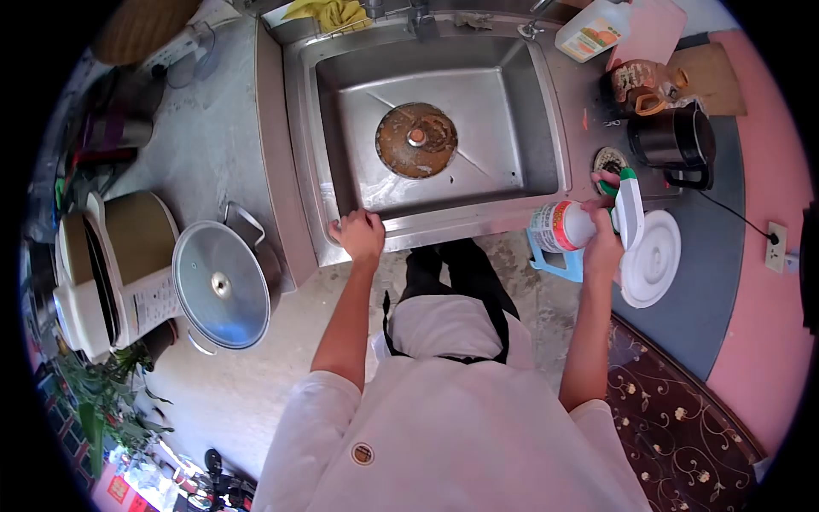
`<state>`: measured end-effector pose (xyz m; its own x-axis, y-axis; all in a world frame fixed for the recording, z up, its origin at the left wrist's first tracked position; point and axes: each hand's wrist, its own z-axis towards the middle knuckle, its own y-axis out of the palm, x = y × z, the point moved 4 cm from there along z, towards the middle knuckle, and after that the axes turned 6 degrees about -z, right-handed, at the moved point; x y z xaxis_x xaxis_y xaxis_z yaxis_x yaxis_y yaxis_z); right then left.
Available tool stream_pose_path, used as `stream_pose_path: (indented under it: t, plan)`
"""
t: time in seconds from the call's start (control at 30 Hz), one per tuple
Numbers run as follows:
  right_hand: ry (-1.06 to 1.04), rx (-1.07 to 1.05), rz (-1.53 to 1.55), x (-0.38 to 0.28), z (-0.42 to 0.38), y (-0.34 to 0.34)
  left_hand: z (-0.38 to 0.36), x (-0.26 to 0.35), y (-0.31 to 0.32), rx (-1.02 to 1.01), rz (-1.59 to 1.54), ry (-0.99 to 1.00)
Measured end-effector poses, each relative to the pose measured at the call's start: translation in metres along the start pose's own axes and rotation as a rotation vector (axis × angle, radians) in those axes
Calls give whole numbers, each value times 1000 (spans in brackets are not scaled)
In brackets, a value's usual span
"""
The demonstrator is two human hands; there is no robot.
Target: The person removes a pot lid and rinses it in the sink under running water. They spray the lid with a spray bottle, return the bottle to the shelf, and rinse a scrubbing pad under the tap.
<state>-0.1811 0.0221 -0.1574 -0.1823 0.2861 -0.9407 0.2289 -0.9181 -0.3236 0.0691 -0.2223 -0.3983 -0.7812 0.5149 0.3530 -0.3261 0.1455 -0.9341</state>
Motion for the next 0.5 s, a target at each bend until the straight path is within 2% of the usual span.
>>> stream_pose_path:
  t: [0.03, 0.17, 0.2, 0.27, 0.37, 0.5]
  plan:
    - [6, -47, -4, 22, 7, -1, 1, 2, -4, -3, 8, -5]
    - [103, 38, 21, 109, 27, -9, 3, 4, -4, -60, -37, -50]
    - [92, 79, 34, 123, 23, -15, 2, 1, 0, 19, -50, 4]
    - [16, 136, 83, 154, 20, -29, 6, 4, 2, -11, -61, -18]
    - [-99, 193, 124, 171, 13, -40, 1, 4, 0, -75, -71, -44]
    - [-108, 216, 34, 174, 8, -33, 1, 5, 1, -115, -78, -45]
